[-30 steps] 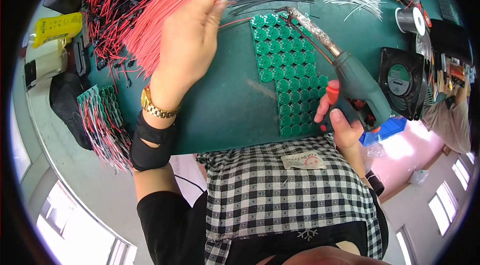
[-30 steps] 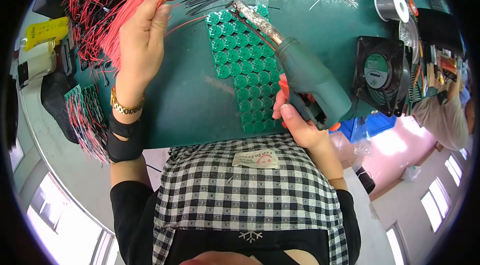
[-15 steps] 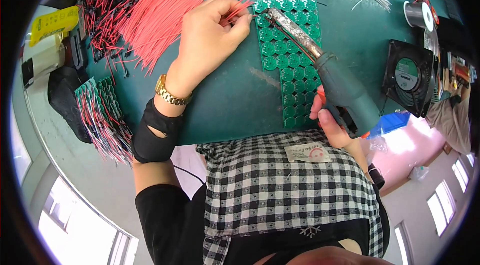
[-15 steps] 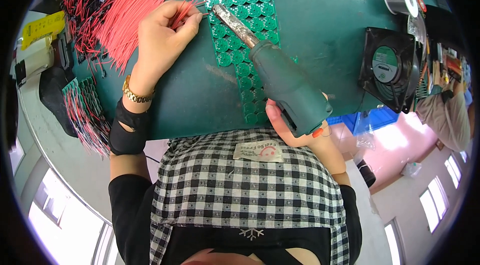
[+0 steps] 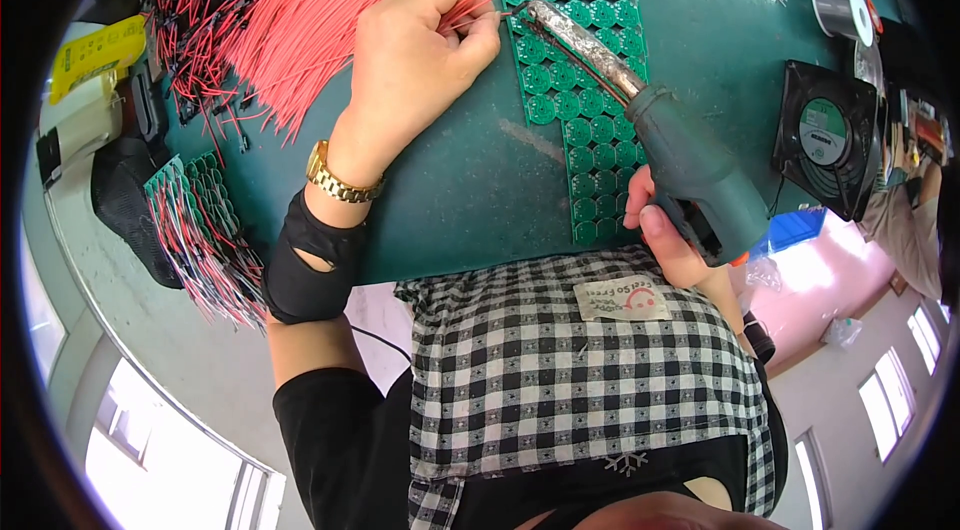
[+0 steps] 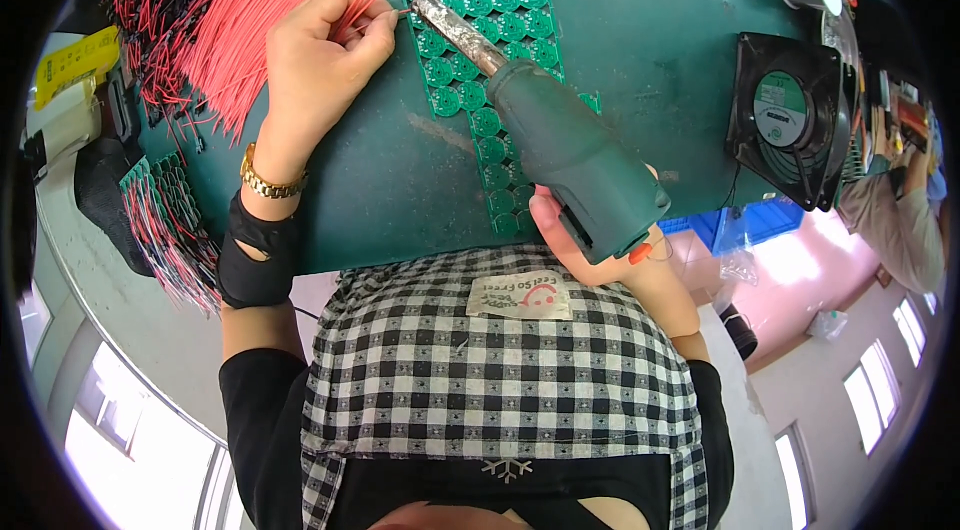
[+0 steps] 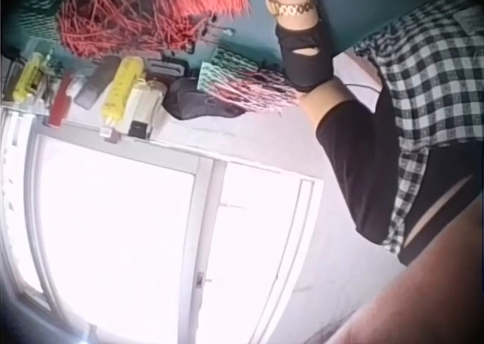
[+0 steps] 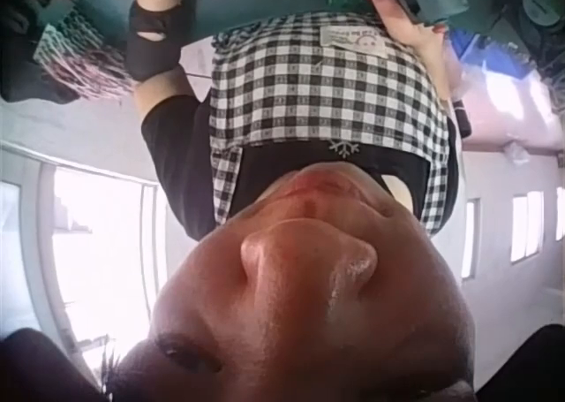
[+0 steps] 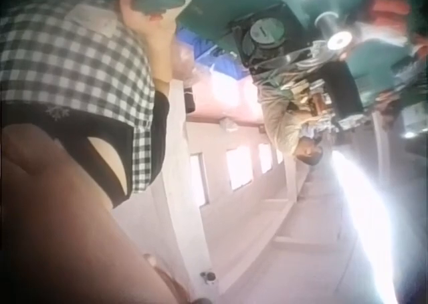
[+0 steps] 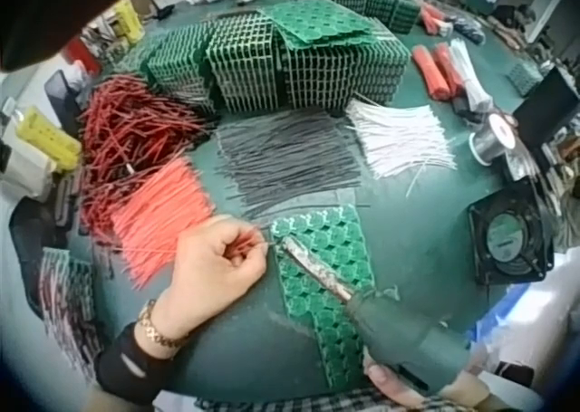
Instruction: The person connects red, black, and white wires to LED panels using a soldering iron.
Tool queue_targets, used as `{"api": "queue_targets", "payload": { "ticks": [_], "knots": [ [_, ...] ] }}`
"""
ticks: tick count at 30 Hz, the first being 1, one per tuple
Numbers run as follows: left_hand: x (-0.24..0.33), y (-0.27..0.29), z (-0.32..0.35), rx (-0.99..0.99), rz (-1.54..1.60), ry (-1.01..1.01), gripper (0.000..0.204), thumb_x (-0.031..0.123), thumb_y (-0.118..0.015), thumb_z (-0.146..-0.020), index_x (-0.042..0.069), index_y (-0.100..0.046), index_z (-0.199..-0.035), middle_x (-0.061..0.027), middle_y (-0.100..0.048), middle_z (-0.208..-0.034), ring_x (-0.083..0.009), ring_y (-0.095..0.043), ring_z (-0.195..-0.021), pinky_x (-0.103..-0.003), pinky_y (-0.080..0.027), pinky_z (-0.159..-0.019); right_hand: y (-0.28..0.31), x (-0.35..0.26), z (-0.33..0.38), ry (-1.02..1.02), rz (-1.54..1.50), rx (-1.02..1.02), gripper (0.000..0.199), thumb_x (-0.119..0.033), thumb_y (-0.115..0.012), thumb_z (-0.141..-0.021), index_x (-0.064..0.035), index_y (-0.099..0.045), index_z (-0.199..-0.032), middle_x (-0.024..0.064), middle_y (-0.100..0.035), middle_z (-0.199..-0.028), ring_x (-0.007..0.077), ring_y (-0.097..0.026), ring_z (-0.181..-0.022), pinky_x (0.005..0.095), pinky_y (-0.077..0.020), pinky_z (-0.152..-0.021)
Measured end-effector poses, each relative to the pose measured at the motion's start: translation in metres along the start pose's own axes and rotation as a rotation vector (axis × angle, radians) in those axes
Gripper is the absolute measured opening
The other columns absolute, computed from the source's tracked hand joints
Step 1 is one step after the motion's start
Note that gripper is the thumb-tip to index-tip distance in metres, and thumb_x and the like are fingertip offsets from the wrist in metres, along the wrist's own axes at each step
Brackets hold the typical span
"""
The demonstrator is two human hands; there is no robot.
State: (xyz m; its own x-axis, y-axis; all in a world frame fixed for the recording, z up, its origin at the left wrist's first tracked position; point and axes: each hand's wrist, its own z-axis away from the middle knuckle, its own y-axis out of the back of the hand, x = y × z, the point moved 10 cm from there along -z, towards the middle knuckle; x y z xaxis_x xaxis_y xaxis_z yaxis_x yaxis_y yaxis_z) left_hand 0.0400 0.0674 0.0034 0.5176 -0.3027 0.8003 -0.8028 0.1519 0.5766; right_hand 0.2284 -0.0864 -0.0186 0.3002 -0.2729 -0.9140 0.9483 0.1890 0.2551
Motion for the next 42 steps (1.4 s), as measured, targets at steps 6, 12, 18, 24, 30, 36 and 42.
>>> {"api": "queue_targets", "payload": {
  "ticks": [6,12,18,24,30,36,42],
  "knots": [
    [0.003,-0.001,0.001,0.006,-0.035,-0.027,0.009,0.006,-0.066,-0.071,0.001,-0.064,-0.078,-0.0065,-0.061,-0.069,-0.0141,-0.056,-0.054,-0.025,-0.047,-0.052,0.008,-0.022,-0.002,0.117,-0.238,0.099,0.038,-0.026,-0.059,-0.083,-0.0019,-0.053,-0.111,0.0083,-0.056,-0.073,0.0149,-0.053,-0.06,0.0258,-0.041,-0.056],
    [0.004,-0.001,0.002,0.008,-0.047,-0.06,0.007,0.005,-0.067,-0.073,0.001,-0.064,-0.077,-0.0027,-0.059,-0.068,-0.0082,-0.052,-0.055,-0.021,-0.043,-0.051,0.012,-0.022,0.001,0.108,-0.306,0.12,0.045,-0.023,-0.06,-0.082,0.0008,-0.048,-0.119,0.0104,-0.057,-0.074,0.016,-0.054,-0.061,0.027,-0.0434,-0.056],
    [0.007,0.001,0.003,0.013,-0.066,-0.096,0.007,0.005,-0.067,-0.076,0.0,-0.064,-0.08,0.0003,-0.057,-0.068,-0.0022,-0.048,-0.056,-0.018,-0.04,-0.05,0.012,-0.022,0.004,0.116,-0.28,0.123,0.046,-0.022,-0.06,-0.082,0.0019,-0.047,-0.12,0.0106,-0.057,-0.075,0.016,-0.054,-0.061,0.0272,-0.0438,-0.056],
    [0.021,0.025,0.007,0.08,-0.195,-0.249,0.012,0.009,-0.063,-0.083,0.003,-0.065,-0.094,-0.006,-0.06,-0.073,-0.015,-0.055,-0.06,-0.025,-0.045,-0.054,0.012,-0.019,0.007,0.123,-0.303,0.133,0.049,-0.023,-0.06,-0.082,0.001,-0.047,-0.122,0.0107,-0.057,-0.076,0.0164,-0.054,-0.061,0.0275,-0.0438,-0.058],
    [0.031,0.013,0.021,-0.02,-0.058,-0.046,0.019,0.009,-0.062,-0.084,0.006,-0.059,-0.103,-0.0082,-0.064,-0.079,-0.0201,-0.059,-0.055,-0.029,-0.047,-0.052,0.007,-0.014,0.017,0.063,-0.278,0.068,0.052,-0.025,-0.061,-0.081,-0.0011,-0.044,-0.124,0.0108,-0.056,-0.076,0.0165,-0.054,-0.064,0.0274,-0.042,-0.056],
    [0.004,0.001,0.016,-0.074,0.027,0.029,0.011,0.007,-0.067,-0.076,0.002,-0.065,-0.085,-0.0048,-0.058,-0.071,-0.0123,-0.052,-0.055,-0.024,-0.042,-0.052,0.007,-0.017,0.019,0.145,-0.071,0.018,0.013,-0.005,-0.062,-0.075,-0.0045,-0.063,-0.089,0.0048,-0.063,-0.08,0.0171,-0.062,-0.072,0.0294,-0.0501,-0.065],
    [0.005,-0.001,0.013,-0.067,0.071,0.019,0.008,0.004,-0.069,-0.072,0.002,-0.065,-0.079,-0.0026,-0.056,-0.07,-0.0098,-0.049,-0.056,-0.023,-0.041,-0.052,0.0,-0.007,0.019,0.131,-0.159,0.001,0.051,-0.032,-0.061,-0.084,-0.0052,-0.045,-0.124,0.0089,-0.055,-0.077,0.016,-0.053,-0.065,0.0279,-0.0413,-0.056]
  ]
}}
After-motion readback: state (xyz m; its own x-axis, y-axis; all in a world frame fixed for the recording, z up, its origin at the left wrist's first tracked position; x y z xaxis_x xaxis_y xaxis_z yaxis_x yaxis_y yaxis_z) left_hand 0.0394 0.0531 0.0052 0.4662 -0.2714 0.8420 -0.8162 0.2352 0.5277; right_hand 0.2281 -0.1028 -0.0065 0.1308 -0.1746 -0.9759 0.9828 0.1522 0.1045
